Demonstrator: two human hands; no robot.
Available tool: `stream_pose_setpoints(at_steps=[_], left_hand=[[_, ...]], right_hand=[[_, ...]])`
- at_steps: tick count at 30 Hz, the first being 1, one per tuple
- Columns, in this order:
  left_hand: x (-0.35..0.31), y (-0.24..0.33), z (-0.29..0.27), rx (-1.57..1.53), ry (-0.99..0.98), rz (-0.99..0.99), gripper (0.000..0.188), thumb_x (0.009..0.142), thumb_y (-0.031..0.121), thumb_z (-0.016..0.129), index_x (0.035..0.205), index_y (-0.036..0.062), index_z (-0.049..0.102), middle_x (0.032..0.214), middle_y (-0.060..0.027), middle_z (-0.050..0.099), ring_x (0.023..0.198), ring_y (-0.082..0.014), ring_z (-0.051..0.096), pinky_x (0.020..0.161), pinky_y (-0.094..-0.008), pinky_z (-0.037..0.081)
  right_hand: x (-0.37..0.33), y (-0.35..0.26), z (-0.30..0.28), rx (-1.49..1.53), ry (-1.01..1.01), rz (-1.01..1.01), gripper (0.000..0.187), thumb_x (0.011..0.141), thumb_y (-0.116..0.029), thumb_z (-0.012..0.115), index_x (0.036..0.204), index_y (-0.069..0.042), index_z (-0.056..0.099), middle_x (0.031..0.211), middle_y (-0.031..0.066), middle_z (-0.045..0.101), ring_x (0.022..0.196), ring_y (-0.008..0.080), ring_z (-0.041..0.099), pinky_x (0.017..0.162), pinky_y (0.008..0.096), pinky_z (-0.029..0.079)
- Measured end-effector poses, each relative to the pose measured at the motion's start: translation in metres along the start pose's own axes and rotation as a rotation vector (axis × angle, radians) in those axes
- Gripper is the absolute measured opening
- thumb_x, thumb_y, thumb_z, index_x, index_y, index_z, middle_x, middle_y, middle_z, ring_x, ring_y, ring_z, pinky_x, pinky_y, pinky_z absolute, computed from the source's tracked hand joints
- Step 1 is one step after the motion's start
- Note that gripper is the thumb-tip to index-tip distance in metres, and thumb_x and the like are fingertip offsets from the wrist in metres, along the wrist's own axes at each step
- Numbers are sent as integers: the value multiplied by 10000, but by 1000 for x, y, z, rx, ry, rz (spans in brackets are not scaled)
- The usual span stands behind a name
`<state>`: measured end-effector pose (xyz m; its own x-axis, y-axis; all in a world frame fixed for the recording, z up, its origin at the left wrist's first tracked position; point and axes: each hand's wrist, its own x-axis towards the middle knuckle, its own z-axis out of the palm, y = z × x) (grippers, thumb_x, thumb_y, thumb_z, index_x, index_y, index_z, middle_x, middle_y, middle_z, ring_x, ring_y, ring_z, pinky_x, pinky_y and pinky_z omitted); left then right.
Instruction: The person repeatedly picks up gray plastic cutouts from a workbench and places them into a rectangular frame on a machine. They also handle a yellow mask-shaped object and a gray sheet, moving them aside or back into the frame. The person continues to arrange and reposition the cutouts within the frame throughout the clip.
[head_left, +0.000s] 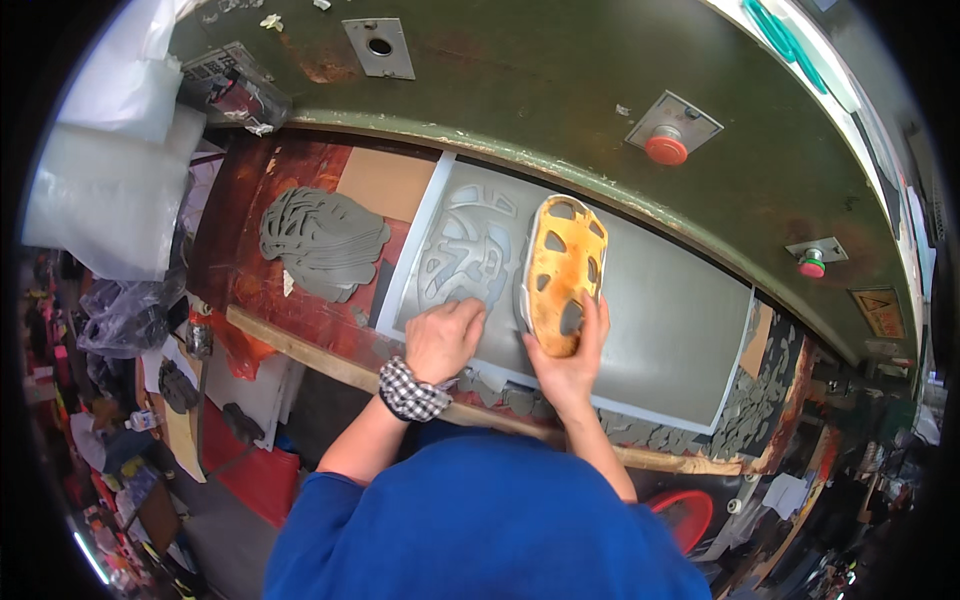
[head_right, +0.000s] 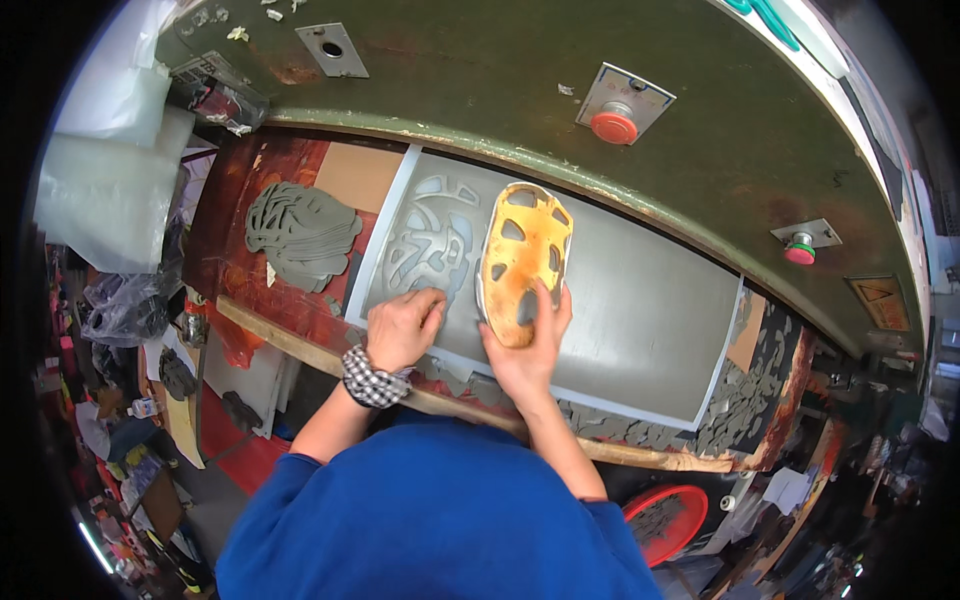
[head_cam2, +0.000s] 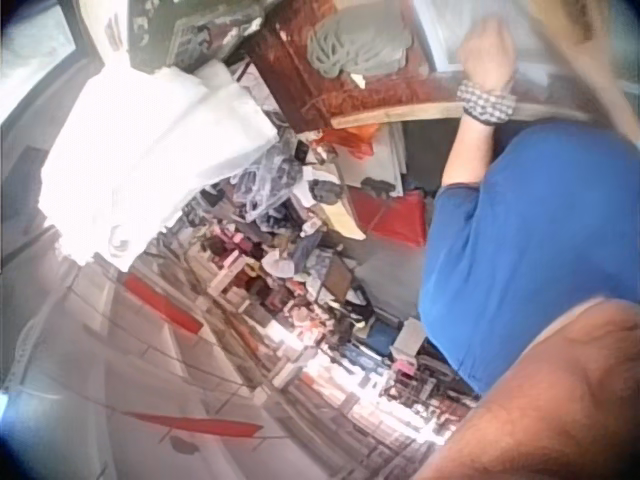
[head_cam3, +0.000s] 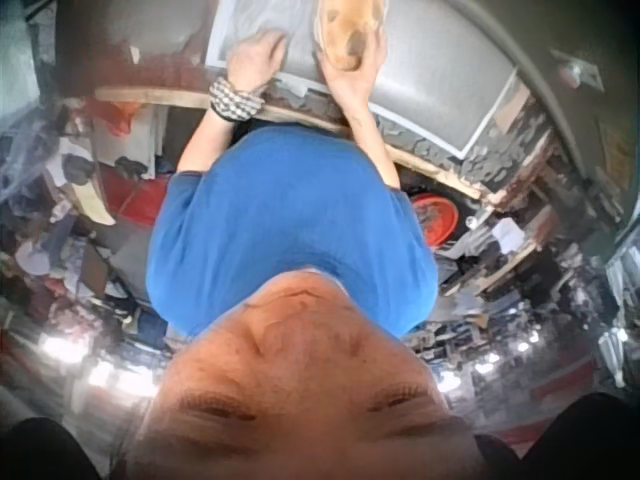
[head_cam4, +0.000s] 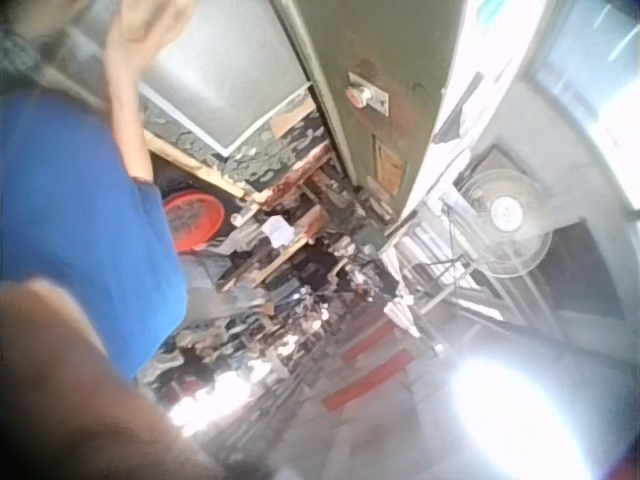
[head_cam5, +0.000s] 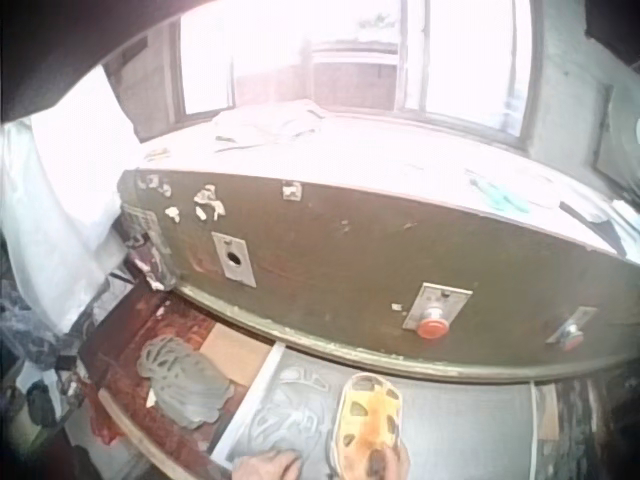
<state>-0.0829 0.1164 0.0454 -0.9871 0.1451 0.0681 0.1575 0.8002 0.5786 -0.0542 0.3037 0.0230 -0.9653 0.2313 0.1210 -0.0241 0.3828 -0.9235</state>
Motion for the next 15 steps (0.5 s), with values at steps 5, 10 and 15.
stream_pose_setpoints(at_steps=[5, 10, 15], left_hand=[[16, 18, 2, -303, 28, 15, 170, 907, 203, 575, 963, 58, 643, 711, -150, 642, 659, -329, 641, 571, -392, 493], [39, 54, 39, -412, -16, 6, 227, 959, 224, 480, 1004, 37, 599, 702, -200, 603, 678, -406, 603, 573, -430, 472], [32, 32, 41, -348, 53, -13, 260, 976, 232, 453, 922, 9, 576, 685, -237, 558, 648, -417, 573, 551, -453, 428]], right_hand=[[-12, -10, -44, 715, -51, 188, 927, 731, 32, 731, 1468, -14, 171, 1409, 206, 373, 1270, 260, 437, 1039, 361, 378], [-23, -9, -53, 753, -81, 228, 928, 758, 50, 681, 1491, -48, 120, 1410, 244, 377, 1234, 277, 481, 1021, 356, 403], [-22, -4, -74, 1279, 80, 221, 800, 791, 14, 640, 1457, -34, 199, 1238, 238, 542, 1230, 318, 487, 1147, 514, 234]])
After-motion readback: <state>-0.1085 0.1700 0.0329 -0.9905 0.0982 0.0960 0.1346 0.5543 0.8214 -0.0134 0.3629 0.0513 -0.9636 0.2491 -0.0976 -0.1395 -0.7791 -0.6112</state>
